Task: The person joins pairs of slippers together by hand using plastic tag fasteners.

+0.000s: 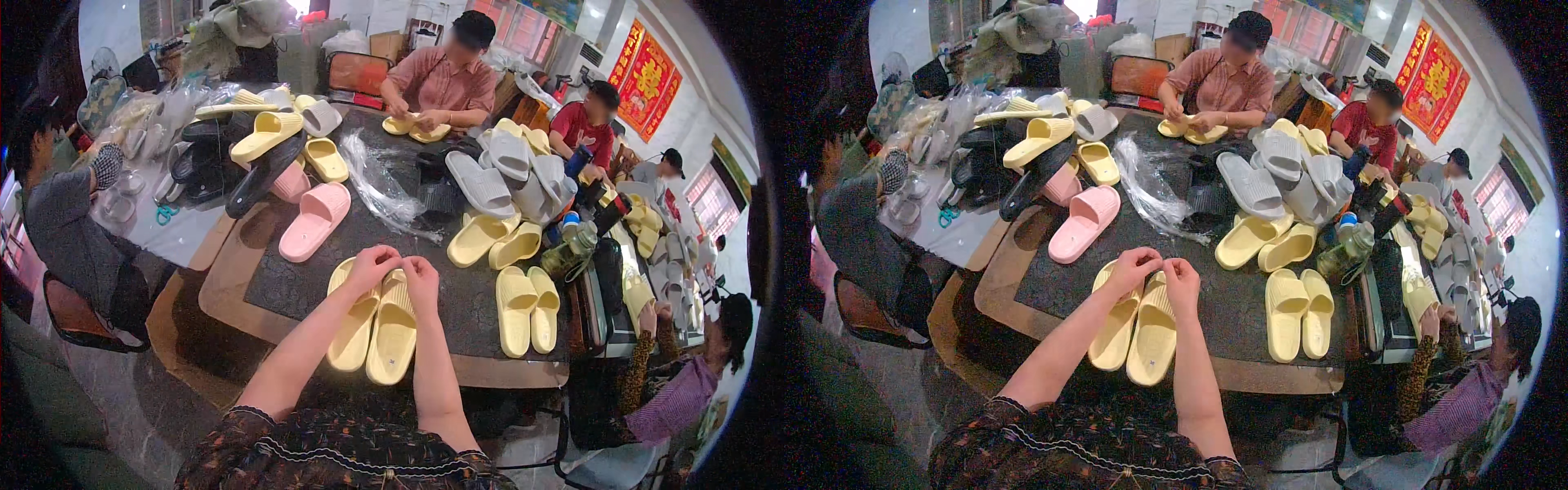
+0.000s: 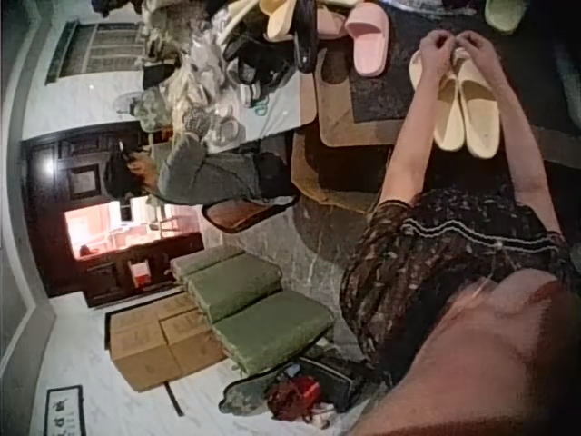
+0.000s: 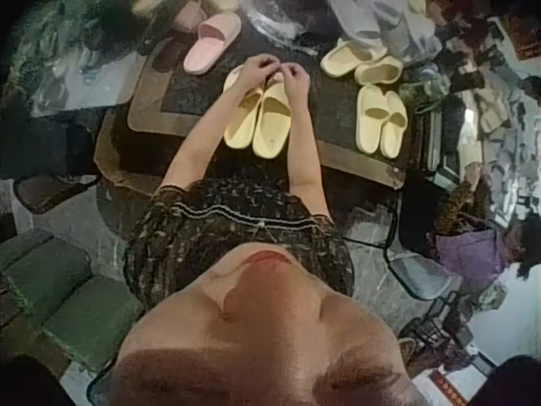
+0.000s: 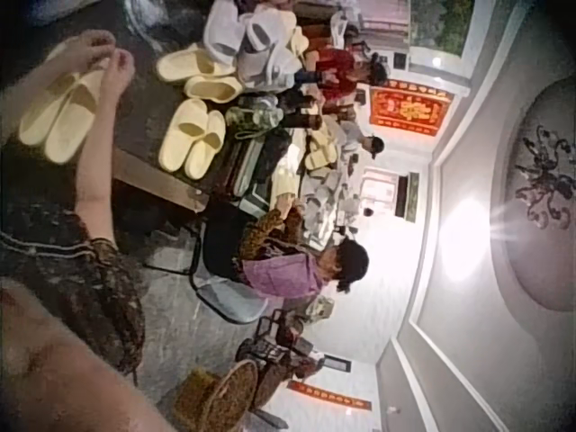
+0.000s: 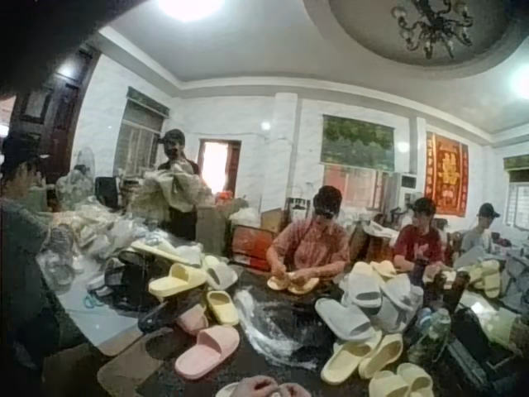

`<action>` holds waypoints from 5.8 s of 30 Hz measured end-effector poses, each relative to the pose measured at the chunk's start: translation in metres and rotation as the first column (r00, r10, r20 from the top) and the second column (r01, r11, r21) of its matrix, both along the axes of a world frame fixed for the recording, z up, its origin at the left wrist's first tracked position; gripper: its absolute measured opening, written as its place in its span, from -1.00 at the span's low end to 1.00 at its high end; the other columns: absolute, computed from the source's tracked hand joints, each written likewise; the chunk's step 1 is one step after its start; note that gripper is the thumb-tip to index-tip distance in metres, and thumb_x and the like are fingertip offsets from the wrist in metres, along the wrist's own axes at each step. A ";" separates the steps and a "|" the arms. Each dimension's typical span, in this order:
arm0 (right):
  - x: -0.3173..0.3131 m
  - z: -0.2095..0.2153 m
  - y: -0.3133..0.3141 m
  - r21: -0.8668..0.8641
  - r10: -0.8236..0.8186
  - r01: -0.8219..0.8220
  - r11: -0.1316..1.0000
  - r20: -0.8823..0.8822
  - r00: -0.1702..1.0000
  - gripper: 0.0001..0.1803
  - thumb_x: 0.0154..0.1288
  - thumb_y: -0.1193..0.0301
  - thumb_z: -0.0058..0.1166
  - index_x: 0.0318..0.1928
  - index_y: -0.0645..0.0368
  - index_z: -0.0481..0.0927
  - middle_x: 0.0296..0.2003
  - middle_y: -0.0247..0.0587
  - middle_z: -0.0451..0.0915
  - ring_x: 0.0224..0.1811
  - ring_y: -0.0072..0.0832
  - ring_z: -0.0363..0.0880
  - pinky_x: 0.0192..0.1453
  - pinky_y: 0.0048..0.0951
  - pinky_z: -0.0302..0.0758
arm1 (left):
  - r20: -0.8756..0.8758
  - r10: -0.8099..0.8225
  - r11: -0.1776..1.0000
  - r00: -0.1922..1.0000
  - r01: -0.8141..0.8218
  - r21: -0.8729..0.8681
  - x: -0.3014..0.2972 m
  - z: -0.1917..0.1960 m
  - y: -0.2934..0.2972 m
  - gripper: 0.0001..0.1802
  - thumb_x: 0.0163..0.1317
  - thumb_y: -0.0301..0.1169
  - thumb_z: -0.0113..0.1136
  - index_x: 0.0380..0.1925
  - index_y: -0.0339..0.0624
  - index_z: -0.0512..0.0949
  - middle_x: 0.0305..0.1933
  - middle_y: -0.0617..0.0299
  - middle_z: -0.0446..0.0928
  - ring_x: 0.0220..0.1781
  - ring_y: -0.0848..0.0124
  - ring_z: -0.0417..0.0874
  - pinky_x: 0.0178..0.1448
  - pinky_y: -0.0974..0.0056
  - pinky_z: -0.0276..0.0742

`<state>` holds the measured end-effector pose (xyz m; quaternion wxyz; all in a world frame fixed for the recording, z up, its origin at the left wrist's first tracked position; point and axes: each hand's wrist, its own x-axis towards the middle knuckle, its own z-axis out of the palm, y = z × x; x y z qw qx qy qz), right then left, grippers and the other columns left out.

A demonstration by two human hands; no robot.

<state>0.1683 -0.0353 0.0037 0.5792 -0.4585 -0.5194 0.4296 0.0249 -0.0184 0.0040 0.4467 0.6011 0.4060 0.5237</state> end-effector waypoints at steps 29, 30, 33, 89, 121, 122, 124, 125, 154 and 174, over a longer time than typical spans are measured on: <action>0.002 0.006 -0.004 0.004 -0.031 0.031 1.000 0.101 0.994 -0.81 0.30 0.39 0.11 -0.26 0.30 0.59 -0.44 -0.40 0.56 -0.38 -0.70 0.44 -0.25 -0.62 0.40 | -0.001 0.019 0.998 1.000 -0.019 -0.052 0.001 0.008 -0.006 -0.87 0.16 -0.43 0.22 -0.34 -0.27 0.61 -0.46 0.36 0.56 -0.41 0.64 0.49 -0.27 0.48 0.43; 0.001 0.006 -0.004 0.012 -0.062 0.061 0.998 0.050 0.997 -0.81 0.30 0.39 0.10 -0.26 0.30 0.59 -0.44 -0.40 0.56 -0.38 -0.70 0.45 -0.25 -0.62 0.40 | 0.082 0.033 0.999 0.996 -0.030 -0.042 0.003 0.006 -0.004 -0.85 0.16 -0.42 0.22 -0.33 -0.28 0.61 -0.45 0.36 0.56 -0.43 0.64 0.48 -0.29 0.47 0.42; -0.001 0.007 -0.003 0.014 -0.091 0.091 0.996 0.000 0.996 -0.81 0.31 0.39 0.10 -0.26 0.30 0.59 -0.43 -0.39 0.57 -0.38 -0.70 0.45 -0.26 -0.62 0.41 | 0.151 0.145 0.989 0.978 -0.140 -0.043 -0.006 0.005 0.000 -0.84 0.16 -0.41 0.22 -0.33 -0.28 0.61 -0.44 0.36 0.57 -0.41 0.63 0.49 -0.28 0.47 0.43; 0.002 0.013 -0.008 -0.021 -0.132 0.131 0.991 -0.033 0.991 -0.84 0.30 0.40 0.10 -0.27 0.27 0.57 -0.42 -0.46 0.53 -0.40 -0.74 0.40 -0.29 -0.65 0.36 | 0.236 0.124 0.989 0.964 -0.099 -0.112 -0.001 0.015 -0.008 -0.85 0.16 -0.44 0.25 -0.31 -0.28 0.58 -0.40 0.36 0.56 -0.36 0.63 0.50 -0.27 0.48 0.42; 0.002 0.012 -0.008 -0.040 -0.028 0.027 0.999 -0.029 0.999 -0.83 0.32 0.41 0.09 -0.24 0.29 0.55 -0.37 -0.39 0.54 -0.30 -0.68 0.45 -0.17 -0.63 0.40 | 0.043 0.015 1.000 0.999 -0.014 -0.014 -0.003 0.010 -0.009 -0.84 0.16 -0.41 0.25 -0.31 -0.27 0.60 -0.41 0.36 0.59 -0.36 0.64 0.53 -0.25 0.46 0.45; 0.001 0.009 -0.007 -0.041 -0.025 0.023 0.999 -0.029 0.999 -0.83 0.32 0.41 0.09 -0.24 0.29 0.55 -0.37 -0.39 0.54 -0.30 -0.68 0.45 -0.17 -0.63 0.40 | 0.056 0.001 0.997 0.998 0.003 -0.073 -0.002 0.009 -0.009 -0.85 0.17 -0.42 0.24 -0.31 -0.29 0.60 -0.39 0.34 0.60 -0.33 0.63 0.54 -0.23 0.46 0.46; 0.005 0.005 -0.004 -0.021 -0.115 0.114 0.993 -0.086 0.990 -0.83 0.32 0.41 0.09 -0.25 0.29 0.55 -0.39 -0.39 0.54 -0.31 -0.69 0.46 -0.18 -0.63 0.40 | 0.102 0.043 0.996 0.994 -0.035 -0.082 0.001 0.014 -0.009 -0.84 0.17 -0.42 0.24 -0.31 -0.29 0.60 -0.39 0.34 0.60 -0.33 0.63 0.54 -0.23 0.46 0.46; 0.007 0.003 -0.003 -0.019 -0.119 0.118 0.993 -0.085 0.989 -0.83 0.32 0.41 0.09 -0.25 0.29 0.55 -0.39 -0.39 0.54 -0.31 -0.69 0.46 -0.18 -0.63 0.40 | 0.146 0.090 0.993 0.985 -0.077 -0.094 0.001 0.017 -0.009 -0.84 0.17 -0.42 0.24 -0.31 -0.28 0.60 -0.40 0.35 0.60 -0.33 0.63 0.54 -0.23 0.46 0.46; 0.004 0.005 -0.004 -0.024 -0.097 0.096 0.995 -0.076 0.992 -0.85 0.31 0.45 0.07 -0.24 0.31 0.56 -0.35 -0.34 0.57 -0.28 -0.64 0.48 -0.14 -0.61 0.41 | 0.223 0.124 0.992 0.967 -0.118 -0.039 -0.002 0.010 -0.005 -0.84 0.15 -0.40 0.26 -0.33 -0.27 0.60 -0.43 0.36 0.57 -0.39 0.64 0.49 -0.26 0.45 0.44; 0.002 0.013 -0.008 -0.011 -0.097 0.097 0.995 0.007 0.995 -0.86 0.30 0.43 0.10 -0.26 0.28 0.56 -0.37 -0.39 0.55 -0.30 -0.65 0.46 -0.20 -0.63 0.39 | 0.235 0.132 0.986 0.963 -0.103 -0.131 -0.003 0.013 -0.008 -0.85 0.12 -0.41 0.29 -0.34 -0.24 0.61 -0.44 0.37 0.57 -0.37 0.65 0.50 -0.27 0.48 0.45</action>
